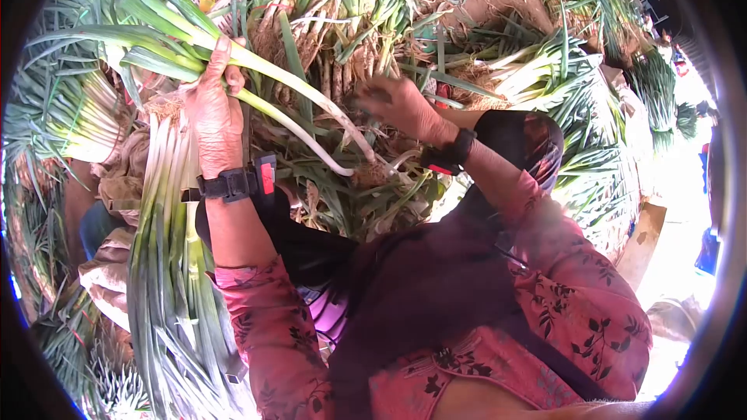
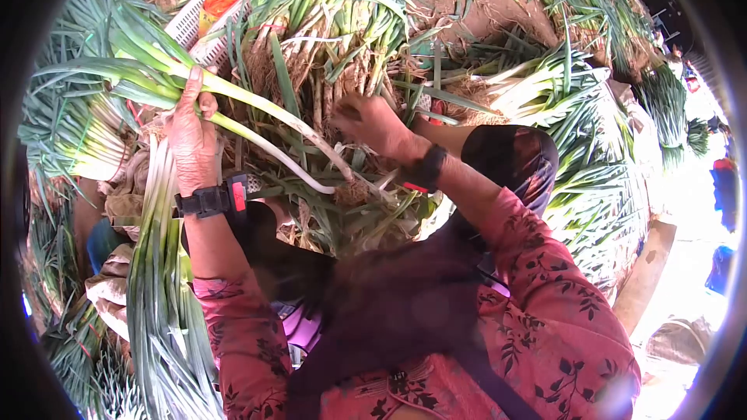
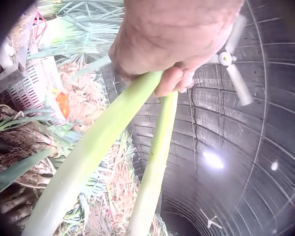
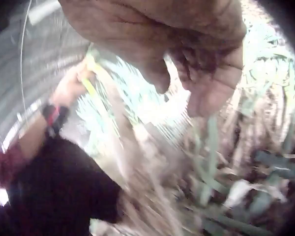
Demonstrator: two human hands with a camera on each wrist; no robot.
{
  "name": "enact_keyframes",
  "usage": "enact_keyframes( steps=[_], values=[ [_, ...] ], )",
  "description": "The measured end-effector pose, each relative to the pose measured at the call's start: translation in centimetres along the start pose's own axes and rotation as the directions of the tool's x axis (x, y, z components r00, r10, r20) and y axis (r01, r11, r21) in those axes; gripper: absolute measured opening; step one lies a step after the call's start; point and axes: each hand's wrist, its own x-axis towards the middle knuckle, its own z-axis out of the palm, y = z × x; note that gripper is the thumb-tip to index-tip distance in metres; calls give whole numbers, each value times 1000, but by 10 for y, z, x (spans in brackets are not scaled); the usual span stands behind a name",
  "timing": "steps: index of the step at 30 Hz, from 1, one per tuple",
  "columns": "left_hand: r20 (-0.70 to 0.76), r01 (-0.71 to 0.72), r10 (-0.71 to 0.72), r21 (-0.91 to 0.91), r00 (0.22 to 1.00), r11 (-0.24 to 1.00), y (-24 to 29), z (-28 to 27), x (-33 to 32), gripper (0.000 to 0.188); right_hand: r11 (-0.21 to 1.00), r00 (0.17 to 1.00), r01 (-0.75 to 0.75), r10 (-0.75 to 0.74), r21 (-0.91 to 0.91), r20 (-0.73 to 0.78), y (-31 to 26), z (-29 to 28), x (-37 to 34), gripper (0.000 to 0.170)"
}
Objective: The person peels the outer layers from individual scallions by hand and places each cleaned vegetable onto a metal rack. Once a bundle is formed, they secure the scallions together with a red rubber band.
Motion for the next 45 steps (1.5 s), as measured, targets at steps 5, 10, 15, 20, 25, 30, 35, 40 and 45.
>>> enact_keyframes(
  steps=[5, 10, 15, 20, 25, 30, 35, 40, 45],
  values=[
    [-9, 53, -54, -22, 999, 998, -6, 10, -3, 26, 953, 953, 301, -301, -1, -1, -47, 15, 35, 28],
    [-43, 8, -6, 34, 999, 999, -9, 12, -3, 24, 960, 961, 272, -274, 66, 37, -33, 19, 45, 24],
    [-105, -15, 25, 97, 994, 995, -13, 20, -5, 18, 926, 932, 352, -360, -133, -40, -38, 32, 42, 16],
    [-362, 53, -12, 105, 932, 993, -19, 12, 4, 22, 539, 631, 670, -776, -511, 9, -40, 34, 28, 18],
    [-304, -65, 97, 112, 948, 992, -16, 1, 7, 18, 910, 886, 373, -292, 182, -359, -58, 23, 24, 19],
    [-310, -130, 168, 138, 936, 982, 5, -14, 13, 26, 700, 917, 353, -125, 621, -379, -56, 38, 7, 21],
    [-437, -226, 282, 177, 854, 958, 43, -70, 31, 20, 777, 780, 626, -625, -69, 29, 6, 21, -50, 26],
    [-411, -221, 352, 333, 841, 917, 21, -39, 11, 28, 750, 900, 378, -161, -542, 405, 89, 35, -55, 26],
    [-441, -417, 539, 348, 718, 840, 54, -56, 23, 40, 762, 915, 400, -300, -510, 269, 258, 59, -116, 39]
  ],
)
